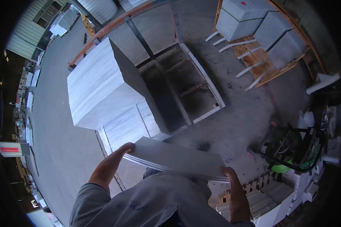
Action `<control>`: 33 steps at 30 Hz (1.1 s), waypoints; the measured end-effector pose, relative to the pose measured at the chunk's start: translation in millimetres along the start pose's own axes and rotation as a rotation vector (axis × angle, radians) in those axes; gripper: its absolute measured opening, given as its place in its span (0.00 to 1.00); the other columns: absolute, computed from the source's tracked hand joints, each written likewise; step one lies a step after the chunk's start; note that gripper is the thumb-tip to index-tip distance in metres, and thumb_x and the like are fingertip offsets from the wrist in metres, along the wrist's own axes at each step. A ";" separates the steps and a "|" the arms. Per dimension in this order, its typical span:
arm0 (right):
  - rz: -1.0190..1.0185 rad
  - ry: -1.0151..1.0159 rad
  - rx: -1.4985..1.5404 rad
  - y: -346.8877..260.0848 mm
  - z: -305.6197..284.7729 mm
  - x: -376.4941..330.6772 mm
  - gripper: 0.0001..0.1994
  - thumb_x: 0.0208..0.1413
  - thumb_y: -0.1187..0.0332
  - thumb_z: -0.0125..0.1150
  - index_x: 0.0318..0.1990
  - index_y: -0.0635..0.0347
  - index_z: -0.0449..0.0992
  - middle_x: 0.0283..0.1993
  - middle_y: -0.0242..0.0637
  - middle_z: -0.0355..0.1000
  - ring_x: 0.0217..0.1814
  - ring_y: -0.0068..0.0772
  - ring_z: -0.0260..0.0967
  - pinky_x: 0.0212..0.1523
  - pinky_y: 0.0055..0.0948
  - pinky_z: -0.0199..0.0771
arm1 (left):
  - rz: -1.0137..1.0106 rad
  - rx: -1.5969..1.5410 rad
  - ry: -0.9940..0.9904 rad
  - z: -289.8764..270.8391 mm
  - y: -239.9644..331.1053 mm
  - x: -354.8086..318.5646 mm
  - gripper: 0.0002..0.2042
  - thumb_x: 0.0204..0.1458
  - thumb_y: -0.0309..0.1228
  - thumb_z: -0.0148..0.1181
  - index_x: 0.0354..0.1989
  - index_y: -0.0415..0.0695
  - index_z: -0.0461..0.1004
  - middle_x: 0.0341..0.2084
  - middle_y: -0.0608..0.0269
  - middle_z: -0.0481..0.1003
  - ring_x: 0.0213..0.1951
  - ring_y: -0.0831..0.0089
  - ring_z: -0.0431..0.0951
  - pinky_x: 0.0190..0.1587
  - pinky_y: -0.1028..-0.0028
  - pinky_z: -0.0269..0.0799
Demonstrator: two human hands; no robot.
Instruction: The person repeatedly picks up stacks of white rectangular panels from a metal cart and places them onto a wooden rack. The person walks back and forth between the cart and the rack, handling the panels by hand and arranging them in neat piles.
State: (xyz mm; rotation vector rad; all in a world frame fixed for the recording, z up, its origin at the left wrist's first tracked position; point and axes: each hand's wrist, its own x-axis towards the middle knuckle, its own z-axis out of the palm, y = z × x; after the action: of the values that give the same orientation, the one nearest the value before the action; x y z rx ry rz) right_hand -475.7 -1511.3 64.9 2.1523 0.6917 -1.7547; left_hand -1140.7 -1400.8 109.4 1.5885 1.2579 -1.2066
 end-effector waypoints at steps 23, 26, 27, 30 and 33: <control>-0.267 0.249 0.237 46.9 -274.9 8.5 0.29 0.48 0.46 0.55 0.38 0.72 0.74 0.37 0.46 0.73 0.38 0.32 0.67 0.40 0.32 0.65 | 0.264 -0.252 0.315 -261.8 193.0 222.5 0.08 0.44 0.25 0.46 0.29 0.38 0.72 0.29 0.50 0.71 0.32 0.60 0.73 0.32 0.65 0.67; -0.041 0.258 0.164 20.8 -314.4 -4.3 0.29 0.47 0.46 0.56 0.36 0.71 0.75 0.36 0.47 0.73 0.38 0.33 0.68 0.40 0.32 0.65 | 0.235 -0.395 0.247 -326.5 220.1 180.1 0.16 0.48 0.26 0.40 0.40 0.32 0.72 0.40 0.41 0.71 0.43 0.55 0.74 0.43 0.63 0.68; -0.007 0.284 0.186 2.2 -326.8 -6.8 0.29 0.47 0.46 0.56 0.36 0.71 0.75 0.36 0.47 0.73 0.38 0.34 0.69 0.40 0.32 0.66 | 0.189 -0.448 0.231 -342.1 231.7 170.6 0.16 0.49 0.27 0.39 0.41 0.32 0.71 0.42 0.41 0.70 0.45 0.56 0.73 0.45 0.63 0.67; 0.015 0.350 0.098 -41.7 -367.3 -29.0 0.28 0.47 0.47 0.56 0.37 0.70 0.75 0.36 0.48 0.73 0.38 0.36 0.69 0.40 0.33 0.66 | 0.115 -0.485 0.205 -384.8 249.0 167.3 0.16 0.50 0.28 0.40 0.42 0.33 0.71 0.42 0.44 0.71 0.45 0.59 0.72 0.45 0.65 0.65; -0.060 0.311 0.217 -73.0 -410.4 -32.7 0.28 0.47 0.47 0.55 0.37 0.70 0.75 0.36 0.48 0.73 0.38 0.37 0.69 0.40 0.33 0.66 | 0.123 -0.343 0.221 -416.9 256.4 183.4 0.15 0.48 0.28 0.43 0.40 0.35 0.72 0.40 0.48 0.73 0.42 0.64 0.73 0.42 0.68 0.66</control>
State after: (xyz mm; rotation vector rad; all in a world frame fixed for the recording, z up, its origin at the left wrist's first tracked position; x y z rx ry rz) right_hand -175.2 -1251.1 194.5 2.6143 0.6693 -1.6035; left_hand -789.9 -1019.0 43.6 1.5437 1.3970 -0.7075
